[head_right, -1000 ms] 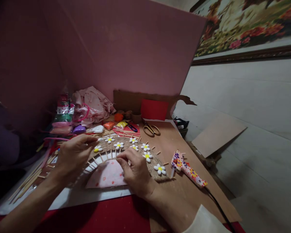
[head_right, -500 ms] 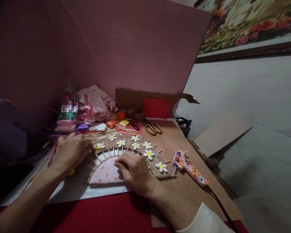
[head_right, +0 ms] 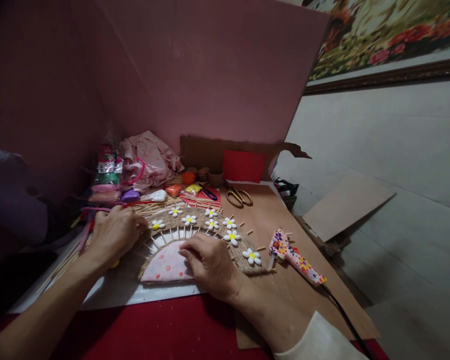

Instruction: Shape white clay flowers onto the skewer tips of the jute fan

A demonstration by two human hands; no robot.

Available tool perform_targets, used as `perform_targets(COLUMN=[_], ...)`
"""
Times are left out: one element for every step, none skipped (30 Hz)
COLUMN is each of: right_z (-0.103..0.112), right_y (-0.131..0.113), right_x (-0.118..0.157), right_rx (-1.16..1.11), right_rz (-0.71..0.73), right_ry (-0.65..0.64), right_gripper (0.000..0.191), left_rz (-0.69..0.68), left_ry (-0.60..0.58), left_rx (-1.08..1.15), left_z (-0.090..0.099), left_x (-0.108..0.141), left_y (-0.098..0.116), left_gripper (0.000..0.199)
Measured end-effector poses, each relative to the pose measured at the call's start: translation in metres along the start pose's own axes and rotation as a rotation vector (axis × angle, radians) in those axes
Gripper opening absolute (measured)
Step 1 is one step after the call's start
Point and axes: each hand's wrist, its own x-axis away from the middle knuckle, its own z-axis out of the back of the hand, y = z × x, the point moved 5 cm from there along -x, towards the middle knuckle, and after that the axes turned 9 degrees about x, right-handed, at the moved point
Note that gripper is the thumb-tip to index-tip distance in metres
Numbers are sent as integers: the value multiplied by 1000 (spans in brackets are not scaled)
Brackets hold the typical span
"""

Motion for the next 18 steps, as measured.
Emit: perform_targets(right_z=[0,0,0,0,0,0,0,0,0,0,0,0,0,0,0,0,1,1], right_y=[0,0,0,0,0,-1,-1,-1,-1,-1,-1,-1,-1,-1,-1,-1,-1,-1], right_x=[0,0,0,0,0,0,0,0,0,0,0,0,0,0,0,0,0,0], right_rx=[0,0,1,1,2,3,4,7,10,12,14,14,14,13,11,9,8,8], right_rz=[1,2,4,7,10,13,14,15,15,14,12,12,13,14,16,19,21,23], right_ry=[-2,-3,-4,-4,-2,0,2,1,-1,-2,-5,-7,-8,-7,-6,-4,-2,1], right_gripper=[10,10,11,11,11,11,11,12,12,12,12,12,12,12,12,12,11,11], left_rz=[-1,0,-1,-3,-5,-9,-16,-24,-31,-40,-47,-53,-57,-61,-66,-67,-71,-76], left_ry=[-4,-3,5,19,33,46,56,61,57,50,40,29,21,17,20,27,35,42], left_rx=[4,11,21,34,47,58,65,66,62,55,47,37,29,24,20,18,17,16], left_z=[-1,-1,-2,-3,-3,-3,-3,-3,-3,-2,-2,-2,-1,-1,-1,-1,-1,-1], left_x=[0,0,0,0,1,1,2,2,2,2,2,2,2,2,2,2,2,2], left_y=[0,0,0,0,0,0,0,0,0,0,1,1,2,3,4,4,5,6], left_gripper=[26,25,24,23,22,22,22,23,25,26,28,29,29,29,30,30,31,31])
